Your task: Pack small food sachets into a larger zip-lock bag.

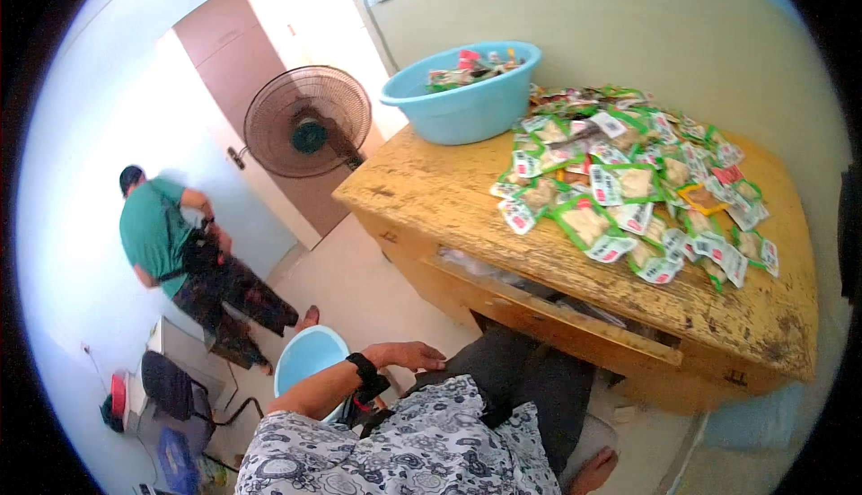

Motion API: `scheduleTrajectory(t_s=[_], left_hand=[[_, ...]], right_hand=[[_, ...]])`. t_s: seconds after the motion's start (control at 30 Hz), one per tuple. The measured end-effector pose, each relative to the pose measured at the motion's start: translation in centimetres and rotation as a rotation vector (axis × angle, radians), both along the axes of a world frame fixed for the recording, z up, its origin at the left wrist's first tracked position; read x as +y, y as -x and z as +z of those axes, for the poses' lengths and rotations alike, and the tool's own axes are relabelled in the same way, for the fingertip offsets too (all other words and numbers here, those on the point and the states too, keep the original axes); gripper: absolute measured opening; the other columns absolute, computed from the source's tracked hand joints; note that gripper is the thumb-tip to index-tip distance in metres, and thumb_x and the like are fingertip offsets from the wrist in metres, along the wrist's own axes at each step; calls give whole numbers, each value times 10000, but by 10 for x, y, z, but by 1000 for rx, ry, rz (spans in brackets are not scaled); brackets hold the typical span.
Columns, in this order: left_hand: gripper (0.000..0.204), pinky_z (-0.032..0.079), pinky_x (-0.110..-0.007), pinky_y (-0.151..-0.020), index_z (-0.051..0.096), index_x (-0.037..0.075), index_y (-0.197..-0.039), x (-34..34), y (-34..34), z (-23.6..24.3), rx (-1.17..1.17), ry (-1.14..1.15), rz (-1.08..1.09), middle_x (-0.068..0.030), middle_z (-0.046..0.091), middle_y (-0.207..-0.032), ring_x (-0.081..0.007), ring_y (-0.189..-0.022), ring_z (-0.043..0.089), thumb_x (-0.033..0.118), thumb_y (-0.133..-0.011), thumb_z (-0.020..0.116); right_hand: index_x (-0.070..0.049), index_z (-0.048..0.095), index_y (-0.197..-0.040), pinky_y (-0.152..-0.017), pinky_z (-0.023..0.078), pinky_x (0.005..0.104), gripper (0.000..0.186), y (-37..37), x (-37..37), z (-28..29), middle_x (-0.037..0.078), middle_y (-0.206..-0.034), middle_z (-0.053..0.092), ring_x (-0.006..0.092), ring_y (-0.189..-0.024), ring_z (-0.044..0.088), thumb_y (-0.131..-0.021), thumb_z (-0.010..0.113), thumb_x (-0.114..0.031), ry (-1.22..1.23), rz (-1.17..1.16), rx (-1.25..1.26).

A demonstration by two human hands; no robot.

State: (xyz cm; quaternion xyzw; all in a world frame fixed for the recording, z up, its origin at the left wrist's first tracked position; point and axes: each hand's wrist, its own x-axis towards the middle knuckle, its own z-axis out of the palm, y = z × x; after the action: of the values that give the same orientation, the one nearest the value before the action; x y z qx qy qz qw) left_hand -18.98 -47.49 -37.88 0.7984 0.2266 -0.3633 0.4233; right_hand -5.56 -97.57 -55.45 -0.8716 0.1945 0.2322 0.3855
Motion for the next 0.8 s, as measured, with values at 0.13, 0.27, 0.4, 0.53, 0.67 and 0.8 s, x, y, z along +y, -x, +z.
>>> scheduleTrajectory(t_s=[0.13, 0.27, 0.4, 0.53, 0.67, 0.8], left_hand=[[601, 525, -363, -931, 566, 13, -1384, 21, 36, 7, -250, 34, 90, -135, 651, -1275, -231, -1126, 615, 471, -994, 562], [545, 525, -342, -921, 559, 6, -1389, 10, 53, 61, -298, 29, 340, -107, 678, -1215, -199, -1085, 624, 401, -1015, 571], [506, 518, -339, -936, 593, 3, -1353, 23, 71, 73, -380, -13, 282, -76, 703, -1176, -171, -1071, 628, 382, -1018, 586], [448, 500, -350, -952, 662, -3, -1263, 30, 116, 73, -288, 66, 39, -71, 718, -1156, -167, -1080, 626, 353, -993, 628], [468, 510, -315, -858, 706, 55, -1230, 17, 155, 59, -78, 506, 88, -61, 717, -1125, -152, -1017, 621, 387, -900, 729], [440, 512, -338, -926, 712, 72, -1200, -5, 172, 51, 190, 717, 83, -71, 717, -1146, -191, -1103, 628, 419, -931, 687]], right_hand=[[16, 587, -1300, -946, 517, 451, 370, -17, 20, 59, 213, -1172, 654, 383, -1111, 625, -1037, 569, -244, -69, 95, -919], [33, 623, -1237, -891, 540, 409, 295, -48, 57, 156, 190, -1113, 692, 344, -1019, 668, -1031, 572, -172, -215, 300, -979], [10, 658, -1204, -861, 550, 374, 252, -82, 75, 196, 158, -1119, 702, 285, -974, 682, -1021, 580, -144, -569, 417, -1035], [48, 624, -1128, -759, 545, 308, 326, -117, 91, 293, 192, -1022, 685, 171, -897, 678, -957, 638, -230, -691, 678, -726], [-90, 643, -1280, -853, 553, 325, 282, -140, 109, 381, 153, -1159, 706, 299, -973, 697, -1015, 600, -179, -549, 1195, -676], [20, 685, -1030, -744, 558, 323, 335, -168, 166, 427, 106, -815, 702, 192, -778, 695, -818, 767, -225, -360, 1474, -386]])
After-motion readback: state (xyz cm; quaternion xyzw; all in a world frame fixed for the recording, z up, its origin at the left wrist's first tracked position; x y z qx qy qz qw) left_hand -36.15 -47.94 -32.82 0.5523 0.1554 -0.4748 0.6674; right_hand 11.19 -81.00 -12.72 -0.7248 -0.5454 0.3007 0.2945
